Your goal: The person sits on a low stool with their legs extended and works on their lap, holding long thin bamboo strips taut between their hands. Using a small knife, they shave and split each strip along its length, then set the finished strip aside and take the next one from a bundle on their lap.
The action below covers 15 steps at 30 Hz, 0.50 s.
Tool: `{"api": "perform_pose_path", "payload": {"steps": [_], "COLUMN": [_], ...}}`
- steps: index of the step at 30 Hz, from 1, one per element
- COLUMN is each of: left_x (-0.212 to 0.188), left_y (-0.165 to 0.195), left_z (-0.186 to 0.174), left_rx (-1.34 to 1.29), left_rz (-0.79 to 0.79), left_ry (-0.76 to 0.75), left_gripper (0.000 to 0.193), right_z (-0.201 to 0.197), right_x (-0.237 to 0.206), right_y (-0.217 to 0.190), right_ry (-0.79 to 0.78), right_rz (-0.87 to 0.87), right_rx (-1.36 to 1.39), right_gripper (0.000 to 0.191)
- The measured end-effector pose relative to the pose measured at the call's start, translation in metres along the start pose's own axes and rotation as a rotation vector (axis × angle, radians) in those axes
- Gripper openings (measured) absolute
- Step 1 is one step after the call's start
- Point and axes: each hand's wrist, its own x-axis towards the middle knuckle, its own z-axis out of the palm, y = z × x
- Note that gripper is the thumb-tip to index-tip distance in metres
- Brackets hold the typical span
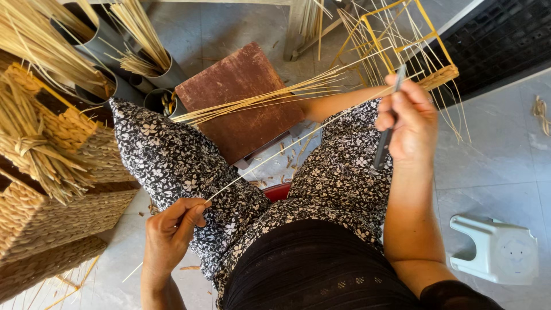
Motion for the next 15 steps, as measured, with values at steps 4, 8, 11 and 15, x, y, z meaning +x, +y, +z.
{"api": "perform_pose_path", "payload": {"steps": [4, 8, 11, 15], "left_x": [0.001, 0.007, 0.015, 0.020], "left_y": [-0.002, 0.000, 0.008, 0.023], "left_z": [0.002, 0.020, 0.037, 0.053], "left_rx": [-0.072, -0.357, -0.409, -0.422], "left_rz": [-0.001, -0.032, -0.076, -0.087], "left_ry": [0.017, -0.036, -0.120, -0.238], "left_gripper": [0.014, 0.017, 0.019, 0.021], "right_z": [-0.003, 0.029, 0.065, 0.107], "right_x": [0.004, -0.011, -0.034, -0.052], "right_y": [-0.010, 0.001, 0.022, 0.054], "right_ry": [0.059, -0.051, -0.385, -0.740], "right_rz": [-0.050, 0.080, 0.255, 0.362], "right_rx": [0.024, -0.110, -0.421, -0.324], "right_gripper": [0.032, 0.030, 0.038, 0.042]}}
